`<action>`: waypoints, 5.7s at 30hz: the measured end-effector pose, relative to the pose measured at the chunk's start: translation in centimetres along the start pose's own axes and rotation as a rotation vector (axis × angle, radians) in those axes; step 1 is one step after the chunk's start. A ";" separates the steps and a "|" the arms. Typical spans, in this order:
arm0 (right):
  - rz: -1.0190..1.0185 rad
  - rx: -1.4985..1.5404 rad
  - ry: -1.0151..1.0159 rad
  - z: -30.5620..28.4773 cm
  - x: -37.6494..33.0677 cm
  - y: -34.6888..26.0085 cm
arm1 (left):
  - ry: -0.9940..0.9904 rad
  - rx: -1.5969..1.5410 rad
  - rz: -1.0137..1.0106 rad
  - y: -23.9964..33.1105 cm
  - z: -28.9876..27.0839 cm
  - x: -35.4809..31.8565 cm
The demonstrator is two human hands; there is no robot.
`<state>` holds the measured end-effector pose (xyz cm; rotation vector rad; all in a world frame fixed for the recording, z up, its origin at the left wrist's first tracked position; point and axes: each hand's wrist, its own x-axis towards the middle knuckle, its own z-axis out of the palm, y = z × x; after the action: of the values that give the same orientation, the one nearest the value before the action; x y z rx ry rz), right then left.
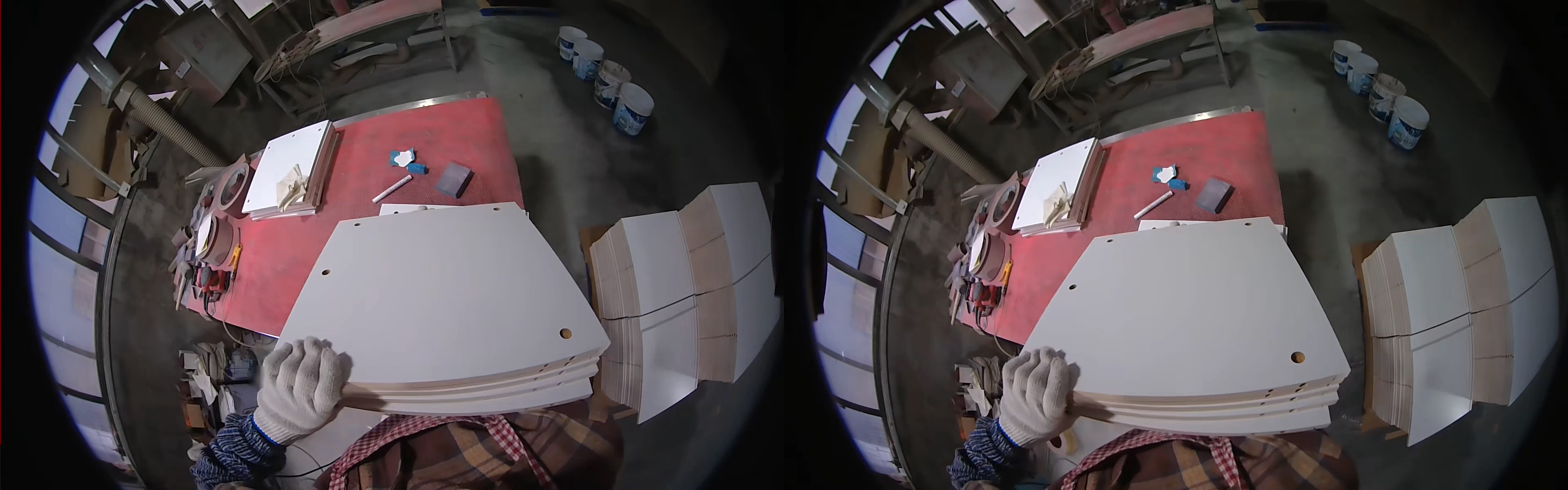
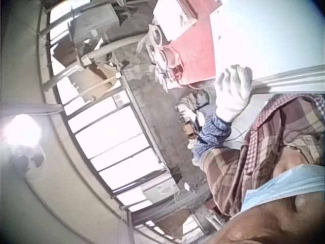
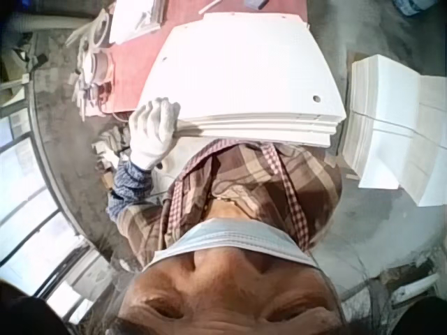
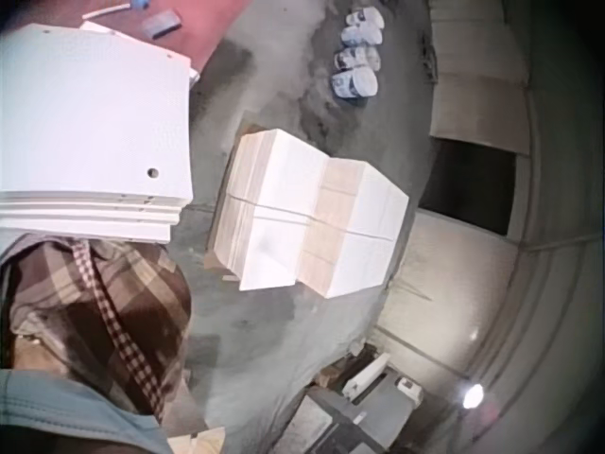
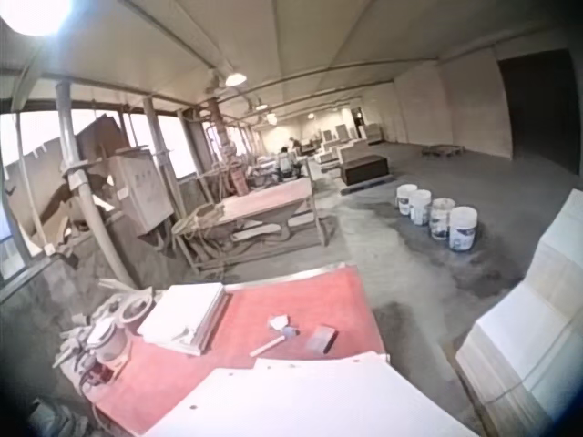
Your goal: Cleaning and wiping white furniture panels on a workbench before stacking them.
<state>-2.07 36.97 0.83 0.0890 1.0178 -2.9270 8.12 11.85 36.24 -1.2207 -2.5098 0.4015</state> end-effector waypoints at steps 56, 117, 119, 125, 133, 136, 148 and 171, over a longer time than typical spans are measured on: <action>-0.247 -1.758 0.196 4.7 3.3 -21.4 | 0.129 -0.662 -0.611 -4.4 22.2 -5.0; 0.343 -0.969 0.682 -2.2 -4.6 -11.8 | -0.598 -2.196 -0.930 -7.5 34.7 4.1; -0.060 -1.651 0.391 -6.9 -4.3 -9.1 | -0.596 -2.186 -0.882 -8.2 35.5 4.3; -0.394 -1.116 0.739 -1.9 -3.9 -14.4 | -0.079 -0.478 -0.765 -5.9 28.1 9.2; -0.343 0.488 0.001 8.5 -0.1 -16.4 | -0.426 -1.723 -0.325 10.2 16.1 16.2; -0.274 0.536 -0.092 8.8 -1.1 -16.7 | -0.409 -1.619 -0.441 12.6 15.8 16.2; -0.065 0.488 -0.188 15.3 -2.5 -17.2 | -0.481 -1.151 0.046 10.9 11.6 12.9; -0.290 -1.737 0.388 12.2 0.6 -2.1 | -0.157 -0.203 -0.772 -37.6 43.9 3.8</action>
<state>-3.25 31.04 11.66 0.4158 3.1929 -1.1592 -38.27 -12.38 11.33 -0.2011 -2.9531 0.0445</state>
